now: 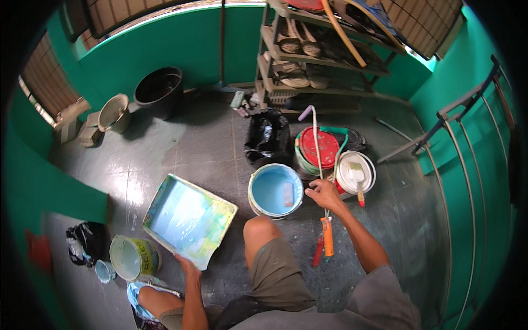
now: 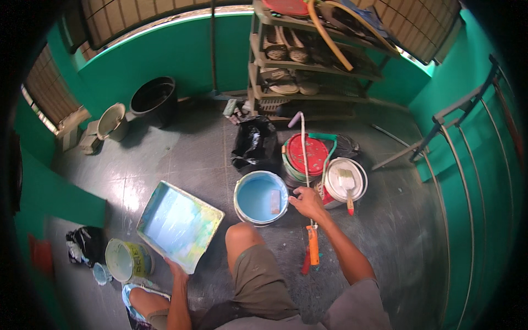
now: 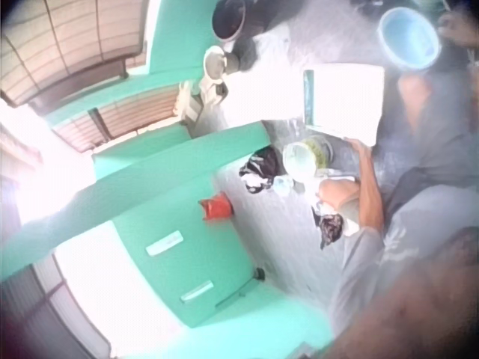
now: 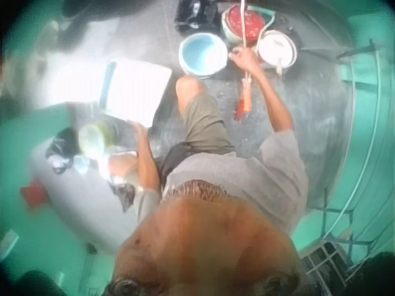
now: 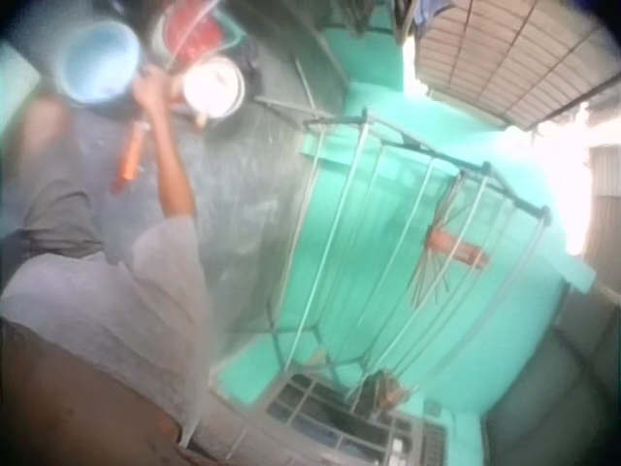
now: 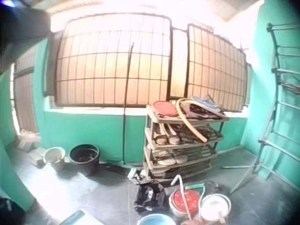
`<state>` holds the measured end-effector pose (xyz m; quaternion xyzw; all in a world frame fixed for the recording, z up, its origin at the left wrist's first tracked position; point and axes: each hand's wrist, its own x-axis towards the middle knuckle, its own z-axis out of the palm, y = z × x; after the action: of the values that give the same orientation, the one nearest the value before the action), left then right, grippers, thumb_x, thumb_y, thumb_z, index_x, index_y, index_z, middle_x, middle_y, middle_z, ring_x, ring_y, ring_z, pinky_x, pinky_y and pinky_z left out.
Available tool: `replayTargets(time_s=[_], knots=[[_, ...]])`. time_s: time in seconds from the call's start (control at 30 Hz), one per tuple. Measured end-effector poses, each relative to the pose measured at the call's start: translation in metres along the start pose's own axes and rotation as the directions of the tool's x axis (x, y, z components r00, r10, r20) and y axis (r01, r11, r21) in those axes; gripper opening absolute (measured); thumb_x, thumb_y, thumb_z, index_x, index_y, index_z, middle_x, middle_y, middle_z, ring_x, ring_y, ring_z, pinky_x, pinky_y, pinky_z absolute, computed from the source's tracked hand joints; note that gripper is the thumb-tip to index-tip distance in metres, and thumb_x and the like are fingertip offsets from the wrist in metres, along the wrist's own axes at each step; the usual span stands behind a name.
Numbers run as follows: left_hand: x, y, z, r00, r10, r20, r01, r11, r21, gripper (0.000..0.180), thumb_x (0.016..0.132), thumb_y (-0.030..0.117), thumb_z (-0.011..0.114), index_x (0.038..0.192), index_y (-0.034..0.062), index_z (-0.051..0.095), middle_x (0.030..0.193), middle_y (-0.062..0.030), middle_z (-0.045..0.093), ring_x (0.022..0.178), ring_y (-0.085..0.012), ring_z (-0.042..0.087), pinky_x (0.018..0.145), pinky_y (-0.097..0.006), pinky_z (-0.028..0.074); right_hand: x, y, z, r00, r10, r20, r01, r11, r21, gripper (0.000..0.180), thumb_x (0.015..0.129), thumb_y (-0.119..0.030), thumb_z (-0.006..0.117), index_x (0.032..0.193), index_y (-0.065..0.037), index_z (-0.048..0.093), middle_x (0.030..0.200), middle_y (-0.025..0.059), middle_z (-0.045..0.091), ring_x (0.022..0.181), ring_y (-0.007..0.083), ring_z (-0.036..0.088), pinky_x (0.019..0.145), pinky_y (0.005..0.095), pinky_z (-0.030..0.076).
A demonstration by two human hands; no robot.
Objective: The person sits on the floor and prepares paint for application. They pour paint from a bucket into a tray, use a putty knife to scrape and mix the paint, and then use a brush to stir the contents of a bucket.
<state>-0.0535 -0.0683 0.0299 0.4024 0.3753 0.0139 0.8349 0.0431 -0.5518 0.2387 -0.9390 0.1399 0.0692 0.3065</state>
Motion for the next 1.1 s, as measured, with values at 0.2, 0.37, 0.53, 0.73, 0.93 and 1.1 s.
replayTargets(time_s=[0.2,0.37,0.53,0.73,0.93,1.1], knots=[[0.019,0.001,-0.014,0.994,0.063,-0.091,-0.048,0.987,0.155,0.077,0.088,0.063,0.021,0.134,0.0019,0.032,0.132,-0.0106,0.042,0.118,-0.0276,0.043,0.099,-0.035,0.034,-0.008,0.025,0.014,0.997,-0.071,-0.012,0.071,0.997,0.013,0.037,0.072,-0.031,0.067,0.095,-0.003,0.064,0.073,0.013,0.064,0.067,0.0245,0.062,0.064,0.036,0.048],[0.027,0.002,-0.031,0.994,-0.078,0.076,0.074,0.995,0.06,0.077,0.088,0.063,0.019,0.137,0.0033,0.026,0.137,-0.0112,0.035,0.122,-0.03,0.037,0.102,-0.038,0.03,-0.011,0.026,0.038,0.995,-0.097,0.026,0.097,0.995,0.013,0.03,0.073,-0.034,0.065,0.089,-0.009,0.066,0.077,0.0152,0.062,0.073,0.0329,0.06,0.063,0.0423,0.048],[0.028,0.016,-0.009,0.998,0.027,-0.052,-0.012,0.966,0.257,0.07,0.091,0.057,0.018,0.138,0.0051,0.024,0.14,-0.0115,0.031,0.124,-0.0306,0.035,0.102,-0.04,0.03,-0.051,0.021,0.022,1.0,0.018,-0.013,-0.017,0.999,0.049,0.039,0.076,-0.032,0.063,0.097,0.001,0.061,0.089,0.0207,0.063,0.088,0.0361,0.059,0.077,0.0418,0.046],[0.044,0.029,-0.001,0.998,0.019,-0.054,-0.001,0.952,0.307,0.067,0.092,0.054,0.019,0.138,0.0053,0.024,0.14,-0.0124,0.031,0.124,-0.0306,0.035,0.102,-0.04,0.03,-0.107,0.029,0.03,0.997,0.076,-0.031,-0.073,0.992,0.104,0.037,0.076,-0.029,0.063,0.099,0.0,0.061,0.084,0.0173,0.062,0.083,0.0326,0.06,0.074,0.0409,0.046],[0.064,0.04,-0.006,0.996,-0.052,-0.076,0.074,0.947,0.314,0.068,0.092,0.054,0.017,0.135,0.0034,0.03,0.136,-0.0114,0.038,0.12,-0.0301,0.041,0.1,-0.04,0.034,-0.135,0.057,0.062,0.947,0.042,-0.319,-0.019,0.997,0.073,0.032,0.076,-0.024,0.064,0.097,0.0,0.061,0.091,0.0174,0.06,0.08,0.0319,0.059,0.073,0.0415,0.046],[0.046,0.042,0.017,0.999,-0.049,-0.025,0.054,0.947,0.316,0.066,0.092,0.053,0.011,0.135,0.0071,0.031,0.135,-0.0105,0.039,0.12,-0.0297,0.042,0.099,-0.041,0.036,-0.159,0.069,0.041,0.863,0.21,-0.459,-0.24,0.971,-0.008,0.047,0.075,-0.024,0.065,0.114,-0.002,0.051,0.098,0.0189,0.053,0.093,0.0344,0.054,0.079,0.0412,0.044]])
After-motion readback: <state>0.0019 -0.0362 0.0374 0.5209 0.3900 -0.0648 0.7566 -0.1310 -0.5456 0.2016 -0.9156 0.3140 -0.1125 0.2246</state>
